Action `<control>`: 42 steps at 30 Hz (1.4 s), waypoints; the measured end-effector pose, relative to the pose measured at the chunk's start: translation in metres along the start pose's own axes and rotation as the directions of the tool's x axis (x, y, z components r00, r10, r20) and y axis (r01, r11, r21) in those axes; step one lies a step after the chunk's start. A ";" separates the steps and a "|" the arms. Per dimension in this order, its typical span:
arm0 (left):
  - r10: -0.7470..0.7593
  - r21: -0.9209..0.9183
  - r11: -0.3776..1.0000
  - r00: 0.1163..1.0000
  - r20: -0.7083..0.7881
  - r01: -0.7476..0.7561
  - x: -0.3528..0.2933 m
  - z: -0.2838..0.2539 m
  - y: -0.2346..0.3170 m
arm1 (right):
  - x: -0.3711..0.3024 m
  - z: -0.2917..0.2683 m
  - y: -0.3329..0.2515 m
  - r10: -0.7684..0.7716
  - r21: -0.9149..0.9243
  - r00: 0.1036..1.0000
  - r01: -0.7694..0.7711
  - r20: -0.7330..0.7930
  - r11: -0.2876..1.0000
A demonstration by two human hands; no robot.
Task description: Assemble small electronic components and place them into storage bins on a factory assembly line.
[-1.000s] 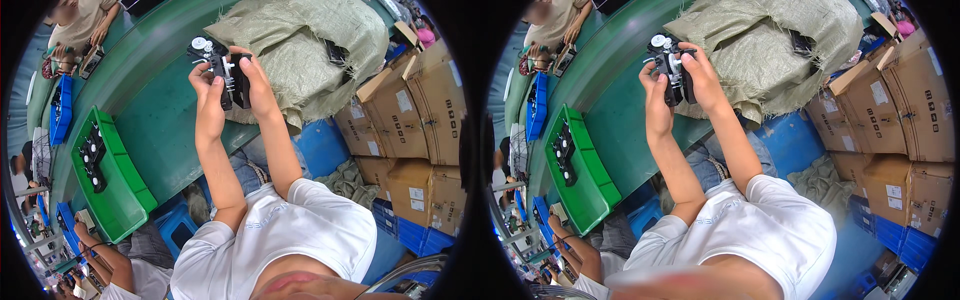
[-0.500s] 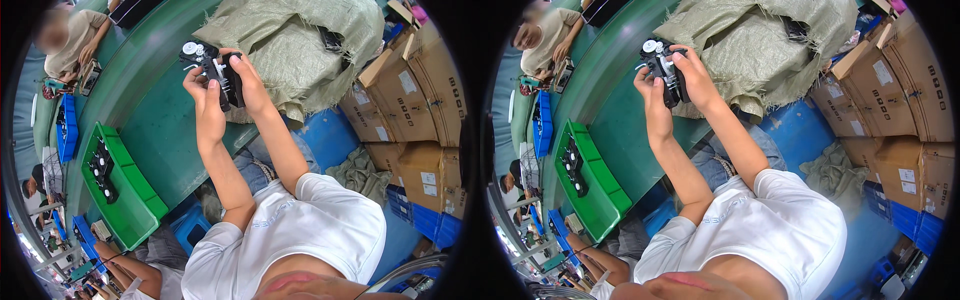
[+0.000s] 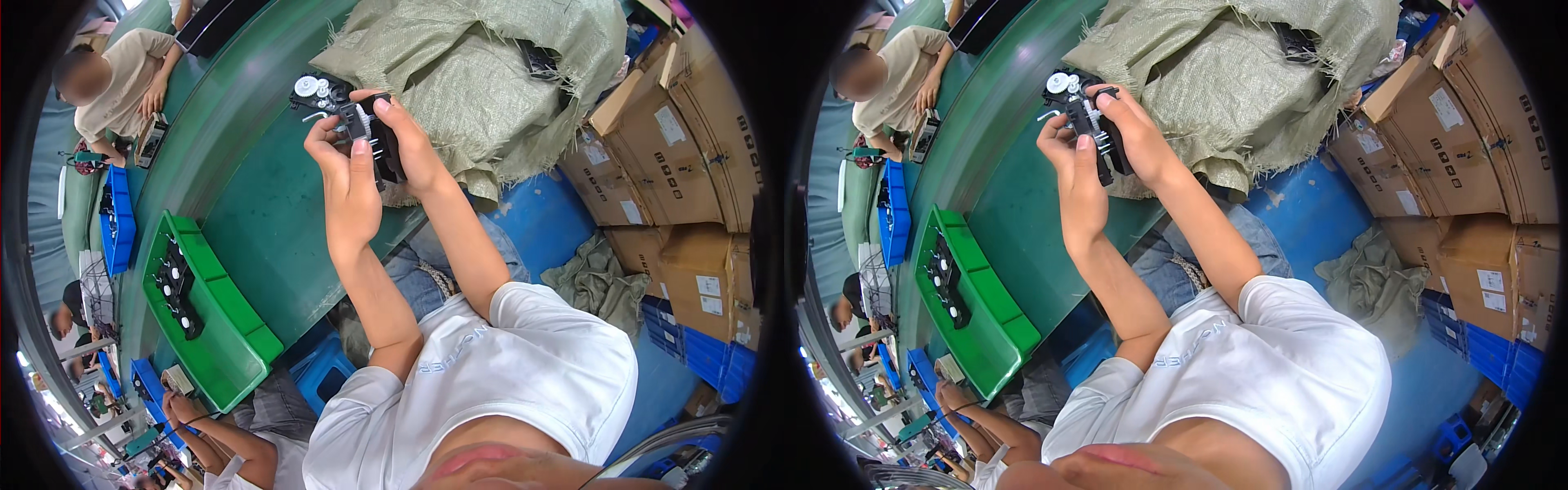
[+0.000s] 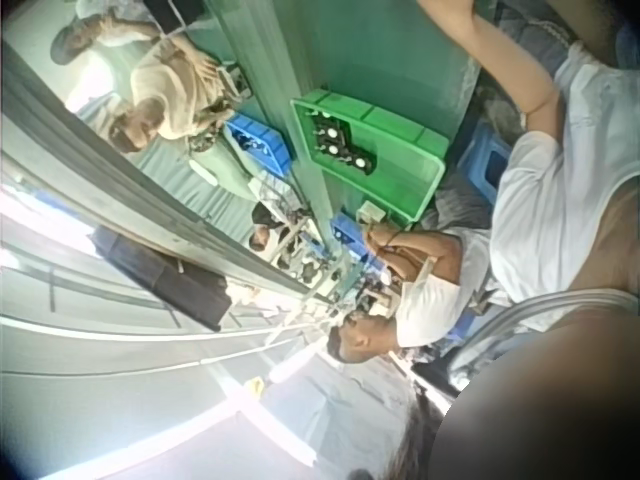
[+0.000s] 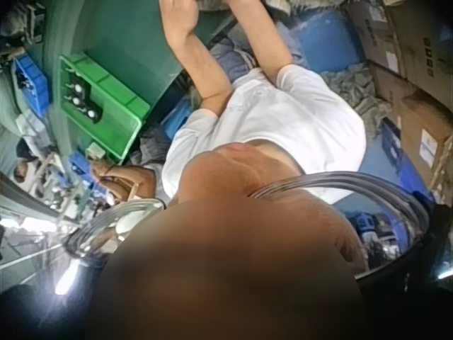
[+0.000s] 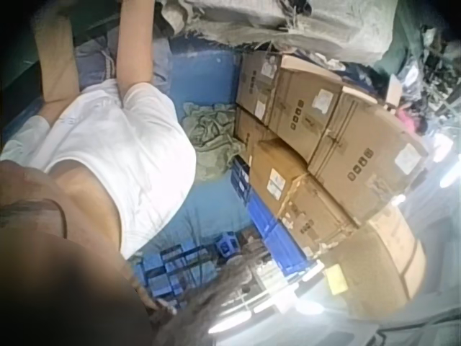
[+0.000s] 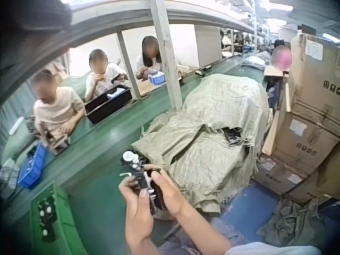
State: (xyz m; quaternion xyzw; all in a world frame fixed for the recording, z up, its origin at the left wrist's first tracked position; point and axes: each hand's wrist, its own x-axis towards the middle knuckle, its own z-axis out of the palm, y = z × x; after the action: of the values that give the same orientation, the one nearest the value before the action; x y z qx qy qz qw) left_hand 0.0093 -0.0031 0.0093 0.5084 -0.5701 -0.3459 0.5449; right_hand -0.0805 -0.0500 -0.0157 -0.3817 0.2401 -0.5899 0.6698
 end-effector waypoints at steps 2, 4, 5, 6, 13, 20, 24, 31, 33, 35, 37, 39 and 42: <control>0.012 0.011 1.000 1.000 0.000 -0.012 0.000 0.001 0.000 | 0.000 -0.001 0.000 0.001 0.004 1.000 -0.001 -0.002 1.000; 0.005 0.001 1.000 1.000 -0.002 -0.005 0.001 0.003 0.000 | 0.000 -0.002 0.000 -0.018 0.014 1.000 0.018 0.006 1.000; 0.002 -0.003 1.000 1.000 -0.003 -0.002 0.001 0.003 0.000 | 0.000 -0.002 0.000 -0.027 0.020 1.000 0.027 0.010 0.999; -0.001 -0.008 1.000 1.000 -0.005 0.001 0.001 0.004 0.000 | 0.001 -0.002 -0.001 -0.037 0.025 0.999 0.037 0.014 0.999; 0.035 0.090 0.995 0.999 0.026 -0.038 -0.002 0.008 0.003 | -0.002 -0.006 -0.007 -0.045 -0.004 0.999 0.045 0.010 0.999; -0.016 0.336 0.942 0.998 0.058 -0.004 -0.012 -0.005 0.017 | -0.003 -0.005 0.004 -0.097 -0.162 0.995 0.097 0.013 0.982; 0.013 0.427 0.904 0.999 0.039 -0.029 -0.018 -0.015 0.023 | -0.003 0.007 0.011 -0.131 -0.006 0.991 0.131 0.014 0.991; 0.358 0.635 0.712 0.933 0.038 -0.300 -0.029 -0.025 0.017 | 0.001 0.011 0.011 0.001 0.361 0.999 0.016 -0.048 0.932; 0.337 0.623 0.726 0.940 0.047 -0.292 -0.031 -0.019 0.014 | 0.004 0.003 0.013 -0.029 0.359 0.999 0.042 -0.042 0.933; 0.353 0.606 0.730 0.934 0.065 -0.318 -0.029 -0.020 0.011 | 0.005 -0.006 0.018 -0.100 0.364 0.994 0.109 -0.043 0.925; 0.369 0.587 0.731 0.925 0.089 -0.348 -0.028 -0.018 0.009 | 0.005 -0.009 0.018 -0.134 0.363 0.990 0.141 -0.044 0.921; 0.428 0.622 0.678 0.898 0.100 -0.392 -0.028 -0.016 0.008 | 0.002 -0.003 0.015 -0.190 0.403 0.979 0.202 -0.071 0.892; 0.482 0.657 0.621 0.869 0.112 -0.428 -0.028 -0.012 0.008 | 0.001 -0.002 0.015 -0.239 0.442 0.966 0.258 -0.098 0.859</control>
State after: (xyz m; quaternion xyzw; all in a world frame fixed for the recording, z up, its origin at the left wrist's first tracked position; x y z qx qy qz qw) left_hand 0.0164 0.0275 0.0112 0.5192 -0.7435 0.0479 0.4188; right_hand -0.0729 -0.0513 -0.0291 -0.2319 0.0590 -0.7182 0.6534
